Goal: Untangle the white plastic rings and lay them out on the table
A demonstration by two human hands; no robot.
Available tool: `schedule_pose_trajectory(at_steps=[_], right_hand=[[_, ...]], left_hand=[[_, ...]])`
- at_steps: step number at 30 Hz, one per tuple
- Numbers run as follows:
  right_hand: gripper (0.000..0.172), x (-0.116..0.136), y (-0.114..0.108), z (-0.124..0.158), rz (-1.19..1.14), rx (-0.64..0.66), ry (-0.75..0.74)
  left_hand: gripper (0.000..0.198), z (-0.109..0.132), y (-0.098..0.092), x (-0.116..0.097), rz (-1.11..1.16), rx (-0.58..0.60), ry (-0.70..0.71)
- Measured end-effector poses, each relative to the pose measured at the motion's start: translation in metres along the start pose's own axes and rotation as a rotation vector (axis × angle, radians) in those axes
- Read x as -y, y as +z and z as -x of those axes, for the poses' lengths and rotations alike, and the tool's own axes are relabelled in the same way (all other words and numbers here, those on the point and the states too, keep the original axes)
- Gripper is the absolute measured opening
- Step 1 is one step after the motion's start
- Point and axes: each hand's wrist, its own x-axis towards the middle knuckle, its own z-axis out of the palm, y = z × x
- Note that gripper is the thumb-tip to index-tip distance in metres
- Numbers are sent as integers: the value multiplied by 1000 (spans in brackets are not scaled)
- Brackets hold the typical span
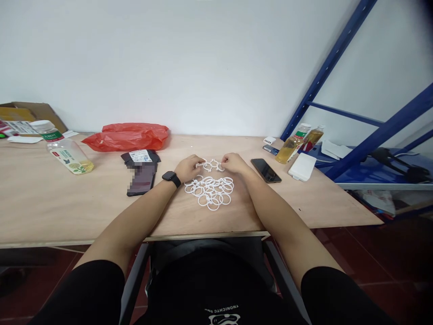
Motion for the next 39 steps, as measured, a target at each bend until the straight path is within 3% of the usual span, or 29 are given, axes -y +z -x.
schedule_pose_trajectory(at_steps=[4, 11, 13, 20, 28, 39], right_hand=[[11, 17, 9, 3, -259, -18, 12], [11, 28, 22, 6, -479, 142, -72], [11, 29, 23, 7, -471, 114, -110], [24, 42, 16, 14, -361, -188, -314], [35, 56, 14, 23, -340, -153, -388], [33, 53, 15, 23, -276, -118, -455]], left_hand=[[37, 0, -2, -12, -49, -44, 147], [24, -2, 3, -24, -138, 1, 290], [25, -2, 3, -22, -140, -6, 278], [25, -3, 2, -13, -179, 5, 68], [34, 1, 6, -9, -91, -79, -26], [14, 0, 4, -13, -107, -62, 42]])
